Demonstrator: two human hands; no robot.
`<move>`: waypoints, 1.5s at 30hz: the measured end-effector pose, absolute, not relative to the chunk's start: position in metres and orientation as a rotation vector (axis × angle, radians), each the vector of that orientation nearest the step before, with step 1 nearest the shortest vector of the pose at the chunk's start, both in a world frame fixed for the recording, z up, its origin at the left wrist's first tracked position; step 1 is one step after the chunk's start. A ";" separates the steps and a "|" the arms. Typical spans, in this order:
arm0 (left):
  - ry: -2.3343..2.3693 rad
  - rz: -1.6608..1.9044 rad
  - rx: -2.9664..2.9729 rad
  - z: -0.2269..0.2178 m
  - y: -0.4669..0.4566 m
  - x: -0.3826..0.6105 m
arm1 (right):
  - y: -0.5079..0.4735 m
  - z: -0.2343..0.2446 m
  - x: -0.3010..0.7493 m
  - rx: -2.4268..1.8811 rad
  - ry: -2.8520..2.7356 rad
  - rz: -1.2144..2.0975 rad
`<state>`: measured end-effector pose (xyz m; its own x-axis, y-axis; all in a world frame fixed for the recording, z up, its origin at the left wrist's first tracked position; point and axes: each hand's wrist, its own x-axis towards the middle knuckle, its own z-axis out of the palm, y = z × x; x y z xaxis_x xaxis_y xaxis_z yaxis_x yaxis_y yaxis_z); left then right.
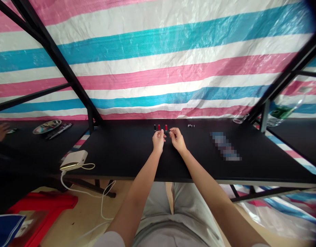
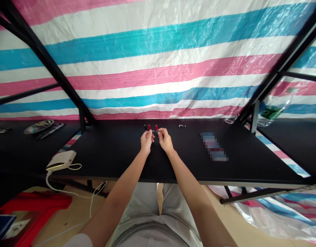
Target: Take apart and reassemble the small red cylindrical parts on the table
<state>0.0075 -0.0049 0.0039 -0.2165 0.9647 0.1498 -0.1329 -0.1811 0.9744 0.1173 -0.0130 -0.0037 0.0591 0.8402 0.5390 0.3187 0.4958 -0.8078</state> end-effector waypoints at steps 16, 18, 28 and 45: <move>1.198 1.637 1.035 0.000 0.000 0.003 | -0.007 -0.010 0.123 -1.137 -1.651 0.497; 1.201 1.658 1.042 -0.001 0.001 0.002 | -0.006 -0.012 0.123 -1.166 -1.660 0.487; 1.176 1.551 1.094 0.004 -0.003 0.003 | -0.010 -0.004 0.125 -1.162 -1.553 0.434; 0.962 1.431 1.151 -0.001 -0.005 0.005 | -0.004 -0.011 0.124 -1.075 -1.605 0.529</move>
